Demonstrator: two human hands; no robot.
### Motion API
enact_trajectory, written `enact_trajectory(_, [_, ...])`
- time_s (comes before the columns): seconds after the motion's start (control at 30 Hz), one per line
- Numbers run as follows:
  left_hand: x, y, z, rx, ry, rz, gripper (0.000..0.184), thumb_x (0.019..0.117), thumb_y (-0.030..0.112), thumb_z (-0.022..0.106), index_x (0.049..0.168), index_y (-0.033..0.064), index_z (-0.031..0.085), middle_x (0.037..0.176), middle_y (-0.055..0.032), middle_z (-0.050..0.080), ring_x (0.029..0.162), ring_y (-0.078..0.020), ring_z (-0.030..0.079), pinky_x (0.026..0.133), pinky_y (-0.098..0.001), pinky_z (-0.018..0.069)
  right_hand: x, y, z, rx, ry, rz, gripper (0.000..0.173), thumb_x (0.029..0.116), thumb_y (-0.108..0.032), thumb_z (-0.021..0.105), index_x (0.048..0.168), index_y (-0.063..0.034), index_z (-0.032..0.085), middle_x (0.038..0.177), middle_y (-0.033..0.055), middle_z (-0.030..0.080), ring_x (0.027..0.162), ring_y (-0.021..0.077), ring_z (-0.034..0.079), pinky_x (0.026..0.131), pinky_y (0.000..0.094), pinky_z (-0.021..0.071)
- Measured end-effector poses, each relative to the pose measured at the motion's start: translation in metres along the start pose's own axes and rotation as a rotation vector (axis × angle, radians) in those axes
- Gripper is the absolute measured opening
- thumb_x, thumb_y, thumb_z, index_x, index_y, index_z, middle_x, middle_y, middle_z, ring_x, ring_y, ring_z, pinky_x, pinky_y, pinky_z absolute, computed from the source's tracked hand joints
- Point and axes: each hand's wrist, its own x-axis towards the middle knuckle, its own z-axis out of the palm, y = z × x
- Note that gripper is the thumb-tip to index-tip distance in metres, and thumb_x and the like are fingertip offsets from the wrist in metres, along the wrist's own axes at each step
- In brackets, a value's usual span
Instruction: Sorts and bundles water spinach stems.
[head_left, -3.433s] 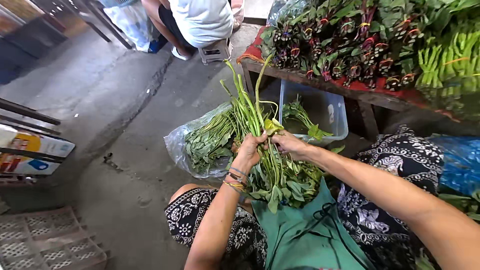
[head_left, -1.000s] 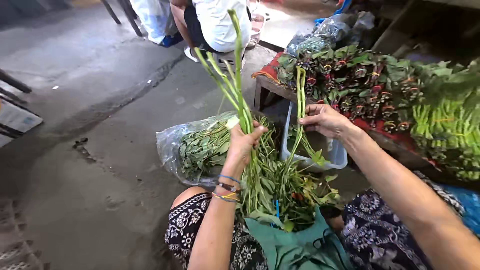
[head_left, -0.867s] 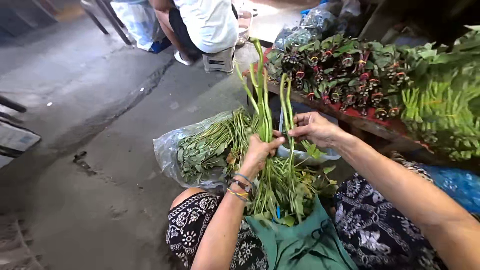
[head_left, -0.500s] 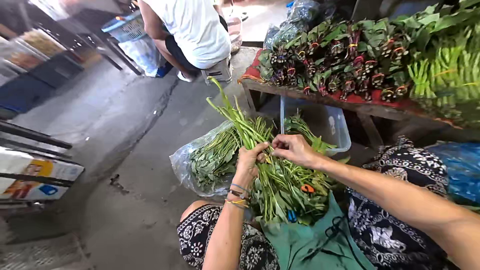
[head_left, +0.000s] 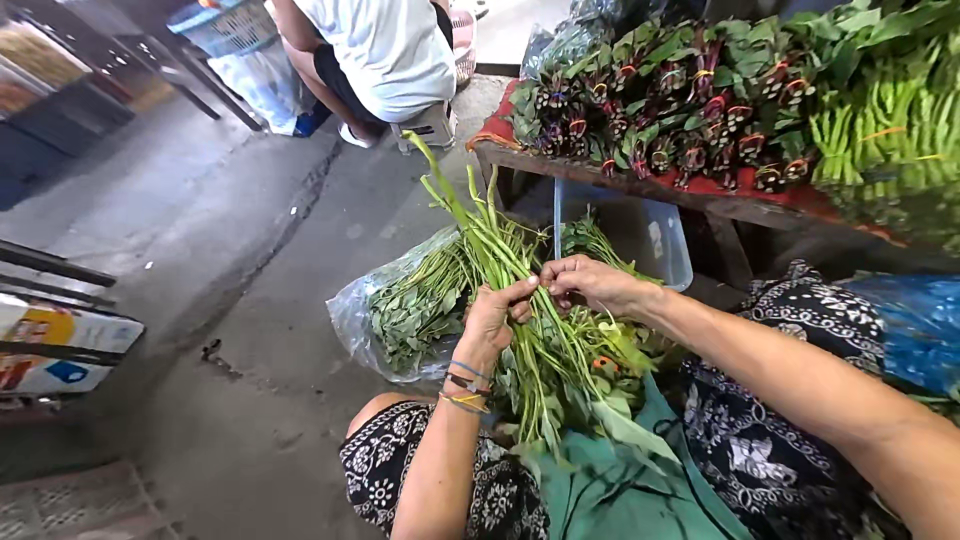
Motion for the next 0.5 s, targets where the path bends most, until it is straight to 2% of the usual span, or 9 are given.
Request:
enact_trajectory(0.07, [-0.001,0.003,0.000,-0.031,-0.006,-0.011,0.010,0.0932,-0.007,0.062,0.088,0.0020,0.063,0.059,-0.0031,0.058,0.040,-0.0031,0.044,0.040,-0.0160,0.0404,-0.001,-0.001,-0.002,0.099,-0.040,0.014,0.016,0.0992,-0.009,0.047,0.091,-0.0110,0.061,0.073,-0.0019,0.058,0.060,0.0061,0.057,0.060,0.0223,0.0515])
enact_trajectory(0.13, [0.000,0.005,0.000,-0.033,0.046,0.005,0.010,0.0931,-0.005,0.065,0.089,0.0032,0.061,0.059,-0.0030,0.057,0.040,-0.0036,0.044,0.039,-0.0162,0.0400,-0.002,-0.003,-0.003,0.071,0.009,0.005,0.015,0.1058,-0.010,0.045,0.103,-0.0101,0.060,0.080,0.0001,0.058,0.061,0.0071,0.055,0.059,0.0224,0.0512])
enact_trajectory(0.23, [0.003,0.005,-0.002,-0.010,0.140,0.042,0.012,0.0915,-0.004,0.069,0.089,0.0033,0.060,0.058,-0.0026,0.055,0.039,-0.0043,0.042,0.038,-0.0170,0.0394,0.001,-0.003,-0.013,0.073,0.209,0.023,0.013,0.1084,-0.009,0.043,0.109,-0.0124,0.056,0.081,-0.0018,0.056,0.053,0.0037,0.045,0.049,0.0191,0.0412])
enact_trajectory(0.37, [0.005,0.007,-0.007,0.005,0.202,0.058,0.013,0.0896,-0.002,0.072,0.089,0.0028,0.060,0.057,-0.0029,0.054,0.038,-0.0052,0.041,0.037,-0.0179,0.0379,0.005,-0.008,-0.039,0.169,0.464,-0.014,0.008,0.1063,-0.013,0.051,0.106,-0.0153,0.059,0.076,-0.0051,0.054,0.045,-0.0002,0.033,0.040,0.0145,0.0297])
enact_trajectory(0.47, [0.005,0.008,-0.008,-0.028,0.212,0.044,0.013,0.0911,-0.001,0.071,0.091,0.0036,0.058,0.059,-0.0030,0.055,0.039,-0.0048,0.041,0.037,-0.0175,0.0376,-0.001,-0.008,-0.037,0.104,0.374,0.031,0.005,0.0994,-0.009,0.061,0.101,-0.0109,0.065,0.060,-0.0062,0.047,0.040,-0.0004,0.029,0.038,0.0157,0.0274])
enact_trajectory(0.5, [0.005,0.009,-0.009,-0.060,0.186,0.033,0.011,0.0927,-0.001,0.068,0.092,0.0039,0.059,0.059,-0.0027,0.054,0.039,-0.0045,0.041,0.038,-0.0173,0.0377,-0.002,-0.005,-0.033,0.060,0.271,0.065,0.008,0.0990,-0.007,0.060,0.103,-0.0084,0.067,0.064,-0.0036,0.054,0.041,-0.0007,0.031,0.038,0.0158,0.0287])
